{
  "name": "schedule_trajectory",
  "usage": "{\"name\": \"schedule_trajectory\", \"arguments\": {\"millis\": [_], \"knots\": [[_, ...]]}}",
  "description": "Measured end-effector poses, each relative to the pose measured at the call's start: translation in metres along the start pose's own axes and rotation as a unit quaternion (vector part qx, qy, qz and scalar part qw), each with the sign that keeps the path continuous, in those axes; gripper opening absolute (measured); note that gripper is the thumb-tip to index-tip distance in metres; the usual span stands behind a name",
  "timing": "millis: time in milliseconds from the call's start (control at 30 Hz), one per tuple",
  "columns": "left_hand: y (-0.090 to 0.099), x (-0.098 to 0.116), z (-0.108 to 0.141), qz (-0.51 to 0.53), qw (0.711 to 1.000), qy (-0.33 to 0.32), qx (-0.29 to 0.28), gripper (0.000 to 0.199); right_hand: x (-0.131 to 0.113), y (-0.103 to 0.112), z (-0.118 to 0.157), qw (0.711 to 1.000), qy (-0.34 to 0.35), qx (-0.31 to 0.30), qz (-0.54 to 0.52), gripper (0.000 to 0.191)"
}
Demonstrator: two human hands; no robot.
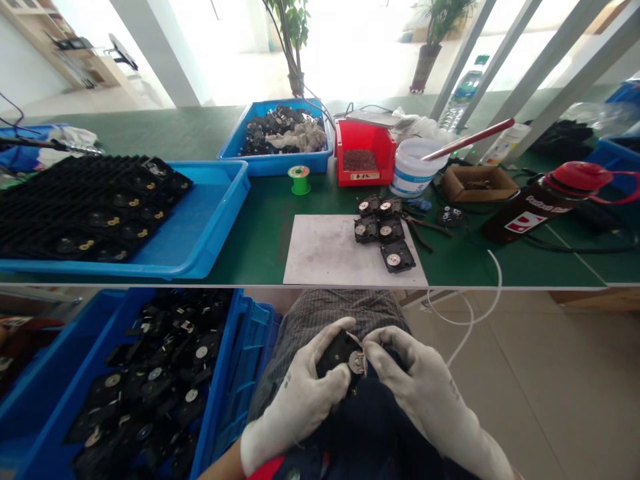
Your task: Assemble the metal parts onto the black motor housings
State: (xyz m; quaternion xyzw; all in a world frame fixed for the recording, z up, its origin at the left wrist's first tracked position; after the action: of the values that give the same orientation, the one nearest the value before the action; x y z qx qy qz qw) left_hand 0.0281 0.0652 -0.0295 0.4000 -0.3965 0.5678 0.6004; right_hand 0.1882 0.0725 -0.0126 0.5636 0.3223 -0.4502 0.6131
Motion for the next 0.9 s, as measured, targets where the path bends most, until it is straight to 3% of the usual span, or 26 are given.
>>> {"name": "schedule_trajectory", "arguments": {"millis": [900], "knots": [[0.0016,0.0022,0.0001,-0.003,1.000,-0.001,-0.003,0.065,-0.0042,0.0002,0.0005,1.000,0.018,0.004,-0.020,0.027]]}}
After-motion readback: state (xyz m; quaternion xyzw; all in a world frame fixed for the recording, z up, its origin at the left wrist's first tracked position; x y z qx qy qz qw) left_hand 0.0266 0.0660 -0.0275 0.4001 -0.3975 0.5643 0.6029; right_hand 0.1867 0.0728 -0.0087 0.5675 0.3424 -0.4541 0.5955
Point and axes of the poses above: each hand's wrist, its own z-axis away from the middle knuckle, its own y-axis out of the back of the hand, x = y × z, the point moved 8 cm from there along -z, towards the middle knuckle, and after that the axes turned 14 degrees about x, right-handed, at the moved point
